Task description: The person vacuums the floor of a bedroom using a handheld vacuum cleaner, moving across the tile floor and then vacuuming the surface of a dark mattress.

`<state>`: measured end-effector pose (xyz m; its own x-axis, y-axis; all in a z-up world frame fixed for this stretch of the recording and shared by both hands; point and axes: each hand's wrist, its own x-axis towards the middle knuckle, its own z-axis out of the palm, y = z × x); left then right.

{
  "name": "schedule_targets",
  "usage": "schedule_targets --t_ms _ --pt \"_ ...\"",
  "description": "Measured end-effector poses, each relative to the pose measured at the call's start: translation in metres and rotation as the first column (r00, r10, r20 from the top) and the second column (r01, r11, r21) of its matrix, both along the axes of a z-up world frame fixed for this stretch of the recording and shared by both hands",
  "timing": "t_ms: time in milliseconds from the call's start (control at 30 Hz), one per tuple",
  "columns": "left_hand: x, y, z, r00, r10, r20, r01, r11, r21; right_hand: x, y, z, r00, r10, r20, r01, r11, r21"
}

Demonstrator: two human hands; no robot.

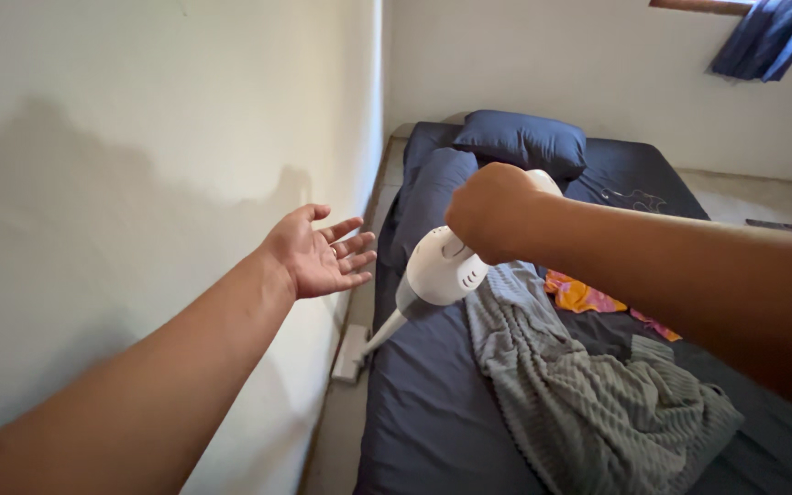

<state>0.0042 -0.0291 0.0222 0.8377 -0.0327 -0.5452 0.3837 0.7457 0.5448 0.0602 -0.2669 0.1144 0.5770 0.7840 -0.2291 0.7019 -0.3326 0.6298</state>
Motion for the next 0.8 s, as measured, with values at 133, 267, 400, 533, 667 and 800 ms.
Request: schedule_targets --t_ms 133,267,400,533,667,800 --pt "0.002 0.002 0.003 1.000 0.004 0.019 -0.003 1.000 -0.011 -0.015 -0.009 0.008 1.000 -0.016 -0.018 0.016 1.000 0.010" --pt "-0.008 0.005 -0.002 0.999 0.028 0.036 -0.027 0.999 -0.020 -0.029 -0.010 0.018 0.995 -0.089 -0.052 0.089 0.996 -0.012" --pt "-0.021 0.010 -0.003 0.999 0.044 0.010 -0.043 0.999 -0.015 -0.038 -0.009 0.027 0.992 -0.096 -0.088 0.097 0.995 0.013" --pt "-0.038 0.020 -0.005 0.997 0.077 0.012 -0.077 0.997 -0.003 -0.044 -0.015 0.027 0.981 -0.160 -0.112 0.163 0.987 0.018" --pt "-0.048 0.030 -0.001 0.996 0.091 -0.019 -0.088 0.989 0.121 -0.043 -0.026 0.025 0.986 -0.108 -0.125 0.116 0.991 0.063" --pt "-0.051 0.036 0.005 0.995 0.058 -0.080 -0.023 0.925 0.380 -0.046 -0.034 0.025 0.986 -0.119 -0.116 0.125 0.991 0.050"
